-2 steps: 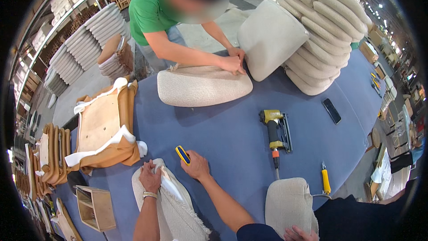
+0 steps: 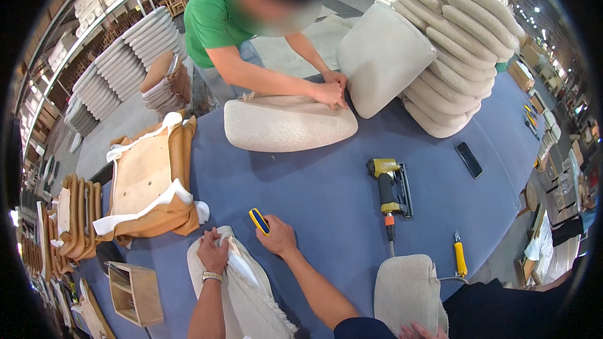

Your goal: The person trims excess fabric from a cushion cover using a utility knife, then uses a staple gun to secure the fabric to the cushion. The person handles multiple cushion covers and staples them in sequence.

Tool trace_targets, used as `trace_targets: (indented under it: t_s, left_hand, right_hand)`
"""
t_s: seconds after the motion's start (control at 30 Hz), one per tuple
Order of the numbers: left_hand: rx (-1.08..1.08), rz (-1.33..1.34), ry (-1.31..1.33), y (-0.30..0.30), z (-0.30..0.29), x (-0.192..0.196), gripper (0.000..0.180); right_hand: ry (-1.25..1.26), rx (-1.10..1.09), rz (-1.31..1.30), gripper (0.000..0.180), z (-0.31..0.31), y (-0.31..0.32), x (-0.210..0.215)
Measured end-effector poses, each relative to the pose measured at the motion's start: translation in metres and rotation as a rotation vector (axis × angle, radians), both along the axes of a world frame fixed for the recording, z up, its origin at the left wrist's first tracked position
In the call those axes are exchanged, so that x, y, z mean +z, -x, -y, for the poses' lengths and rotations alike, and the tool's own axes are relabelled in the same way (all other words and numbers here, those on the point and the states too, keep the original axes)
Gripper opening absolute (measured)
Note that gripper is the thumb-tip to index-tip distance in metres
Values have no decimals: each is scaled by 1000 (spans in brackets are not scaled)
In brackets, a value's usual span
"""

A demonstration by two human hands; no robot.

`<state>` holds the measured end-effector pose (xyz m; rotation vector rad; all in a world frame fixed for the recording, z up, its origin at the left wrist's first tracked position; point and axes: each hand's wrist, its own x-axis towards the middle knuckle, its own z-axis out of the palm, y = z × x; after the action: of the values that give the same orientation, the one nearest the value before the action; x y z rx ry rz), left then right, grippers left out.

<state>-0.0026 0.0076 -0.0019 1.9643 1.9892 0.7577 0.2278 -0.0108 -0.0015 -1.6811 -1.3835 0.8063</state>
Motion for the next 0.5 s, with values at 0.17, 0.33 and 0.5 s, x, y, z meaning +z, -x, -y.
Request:
trace_targets:
  t_s: [0.17, 0.33, 0.5]
  left_hand:
    - [-7, 35, -16, 0, 12, -4, 33]
    - [2, 127, 67, -6, 9, 13, 26]
    - [12, 147, 106, -4, 16, 17, 25]
  right_hand:
    - [18, -11, 0, 37, 11, -3, 6]
    - [0, -22, -29, 39, 9, -5, 1]
    - [90, 16, -186, 41, 13, -15, 17]
